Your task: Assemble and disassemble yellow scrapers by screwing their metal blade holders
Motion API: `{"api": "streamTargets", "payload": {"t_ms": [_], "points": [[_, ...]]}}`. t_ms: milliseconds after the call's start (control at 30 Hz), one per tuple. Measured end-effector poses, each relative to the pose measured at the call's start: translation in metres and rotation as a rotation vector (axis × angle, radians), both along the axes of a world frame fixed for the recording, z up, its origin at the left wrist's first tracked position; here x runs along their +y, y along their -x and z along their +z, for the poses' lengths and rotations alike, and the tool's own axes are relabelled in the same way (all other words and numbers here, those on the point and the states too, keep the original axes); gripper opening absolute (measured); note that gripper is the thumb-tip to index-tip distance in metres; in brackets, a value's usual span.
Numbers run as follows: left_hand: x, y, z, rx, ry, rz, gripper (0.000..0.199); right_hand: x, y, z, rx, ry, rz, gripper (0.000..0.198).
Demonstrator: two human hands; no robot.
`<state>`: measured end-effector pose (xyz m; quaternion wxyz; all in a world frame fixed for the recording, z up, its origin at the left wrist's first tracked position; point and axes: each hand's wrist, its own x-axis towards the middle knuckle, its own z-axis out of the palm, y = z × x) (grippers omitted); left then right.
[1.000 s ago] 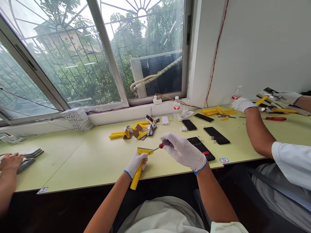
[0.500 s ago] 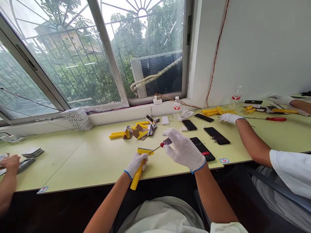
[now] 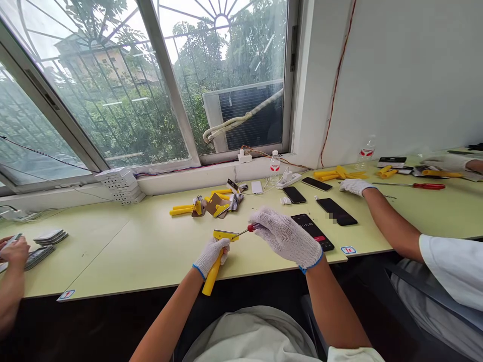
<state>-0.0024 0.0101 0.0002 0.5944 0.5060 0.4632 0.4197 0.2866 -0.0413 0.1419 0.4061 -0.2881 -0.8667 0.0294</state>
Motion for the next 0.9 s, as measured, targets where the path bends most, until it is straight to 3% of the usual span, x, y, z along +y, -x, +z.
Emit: {"api": "streamTargets", "payload": {"t_ms": [200, 400, 633, 767, 900], "points": [[0.0, 0.0, -0.001, -0.004, 0.004, -0.009, 0.029, 0.002, -0.001, -0.005, 0.013, -0.005, -0.076, 0.019], [0.0, -0.001, 0.001, -0.007, 0.018, 0.006, 0.024, 0.003, 0.0, -0.01, 0.069, 0.042, -0.27, 0.022], [-0.002, -0.001, 0.003, 0.011, 0.01, 0.004, 0.026, -0.003, -0.002, -0.003, 0.032, 0.1, 0.01, 0.026], [-0.004, -0.002, 0.007, -0.002, 0.006, 0.006, 0.028, -0.001, 0.0, -0.002, 0.055, 0.129, 0.005, 0.017], [-0.005, -0.003, 0.01, -0.01, 0.021, 0.009, 0.029, 0.004, 0.0, -0.006, 0.057, 0.05, -0.047, 0.015]]}}
